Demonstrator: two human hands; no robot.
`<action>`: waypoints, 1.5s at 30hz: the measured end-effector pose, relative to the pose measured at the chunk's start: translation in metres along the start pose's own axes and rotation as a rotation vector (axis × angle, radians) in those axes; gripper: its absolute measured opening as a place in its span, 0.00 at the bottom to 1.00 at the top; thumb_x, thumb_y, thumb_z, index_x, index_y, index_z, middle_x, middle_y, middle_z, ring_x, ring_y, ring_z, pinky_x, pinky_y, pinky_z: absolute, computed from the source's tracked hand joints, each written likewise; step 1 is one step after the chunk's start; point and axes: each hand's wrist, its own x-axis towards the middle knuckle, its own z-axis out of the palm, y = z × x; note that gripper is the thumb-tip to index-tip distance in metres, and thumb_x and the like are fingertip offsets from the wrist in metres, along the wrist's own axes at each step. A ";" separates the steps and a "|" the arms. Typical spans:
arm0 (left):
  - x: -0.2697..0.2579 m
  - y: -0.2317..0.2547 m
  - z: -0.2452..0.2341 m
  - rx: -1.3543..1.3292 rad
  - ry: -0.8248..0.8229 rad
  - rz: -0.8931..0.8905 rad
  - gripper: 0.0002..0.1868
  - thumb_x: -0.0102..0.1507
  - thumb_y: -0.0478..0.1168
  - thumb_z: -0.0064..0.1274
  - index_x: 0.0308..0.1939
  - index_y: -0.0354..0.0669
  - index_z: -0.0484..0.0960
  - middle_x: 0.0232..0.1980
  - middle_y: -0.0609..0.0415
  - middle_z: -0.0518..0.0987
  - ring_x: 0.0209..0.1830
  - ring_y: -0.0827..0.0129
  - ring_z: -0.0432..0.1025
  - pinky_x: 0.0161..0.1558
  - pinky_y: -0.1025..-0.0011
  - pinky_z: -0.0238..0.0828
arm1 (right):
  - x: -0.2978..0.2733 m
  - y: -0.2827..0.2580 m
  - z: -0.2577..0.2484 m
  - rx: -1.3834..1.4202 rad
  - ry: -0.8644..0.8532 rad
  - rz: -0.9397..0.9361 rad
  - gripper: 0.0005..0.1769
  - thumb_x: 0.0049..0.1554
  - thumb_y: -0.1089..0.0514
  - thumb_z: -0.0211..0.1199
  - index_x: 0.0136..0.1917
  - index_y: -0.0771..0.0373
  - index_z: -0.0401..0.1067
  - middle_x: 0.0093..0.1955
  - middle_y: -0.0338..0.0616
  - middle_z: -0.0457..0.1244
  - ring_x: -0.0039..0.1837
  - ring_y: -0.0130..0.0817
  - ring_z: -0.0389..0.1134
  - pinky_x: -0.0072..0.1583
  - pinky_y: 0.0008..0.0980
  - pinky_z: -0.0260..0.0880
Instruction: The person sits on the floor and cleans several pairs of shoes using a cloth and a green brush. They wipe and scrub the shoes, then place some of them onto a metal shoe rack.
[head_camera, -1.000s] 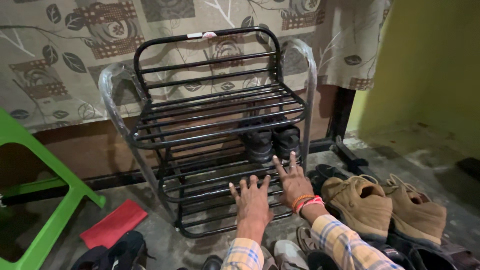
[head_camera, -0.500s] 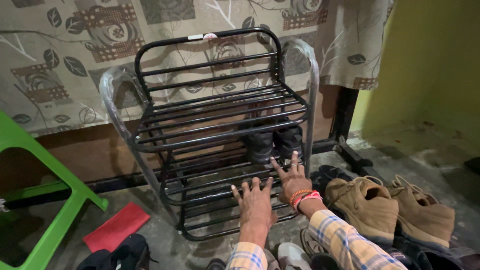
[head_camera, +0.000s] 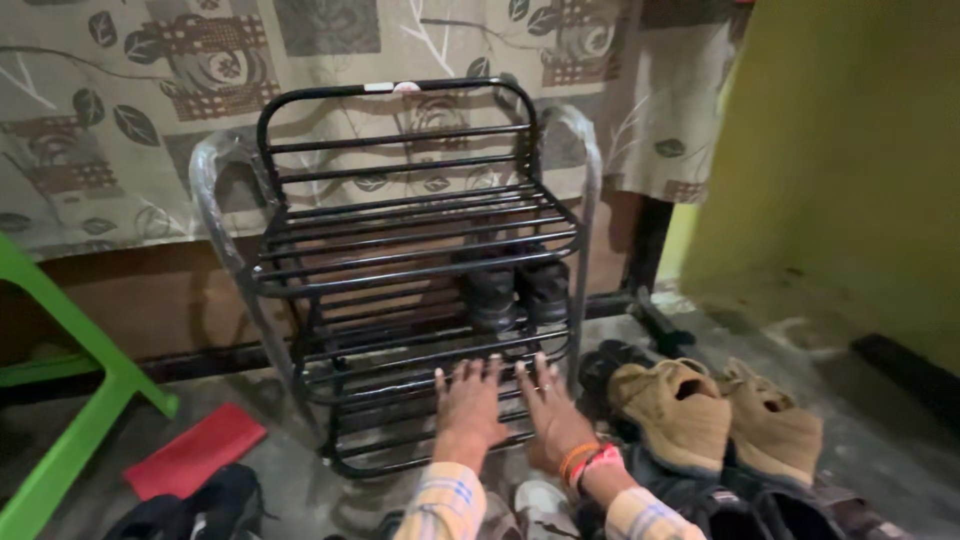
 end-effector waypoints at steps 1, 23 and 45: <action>0.004 -0.001 0.002 -0.013 0.006 -0.017 0.60 0.52 0.46 0.72 0.80 0.49 0.47 0.80 0.53 0.54 0.82 0.57 0.46 0.79 0.49 0.35 | -0.007 0.006 -0.006 0.080 -0.096 0.033 0.62 0.46 0.64 0.66 0.87 0.61 0.37 0.87 0.70 0.33 0.83 0.62 0.39 0.76 0.39 0.47; -0.178 -0.127 0.092 -0.379 0.204 -0.037 0.32 0.61 0.41 0.56 0.68 0.38 0.68 0.72 0.43 0.67 0.72 0.50 0.62 0.69 0.61 0.60 | -0.158 -0.078 -0.104 0.549 -0.168 0.066 0.42 0.48 0.57 0.68 0.72 0.65 0.57 0.74 0.65 0.54 0.75 0.60 0.55 0.73 0.45 0.55; -0.305 -0.135 0.101 -0.220 0.107 -0.092 0.25 0.54 0.48 0.68 0.53 0.44 0.83 0.59 0.47 0.72 0.63 0.52 0.63 0.59 0.57 0.65 | -0.186 -0.224 -0.133 0.263 -0.214 0.090 0.41 0.48 0.39 0.68 0.71 0.52 0.65 0.76 0.57 0.54 0.78 0.59 0.49 0.71 0.57 0.47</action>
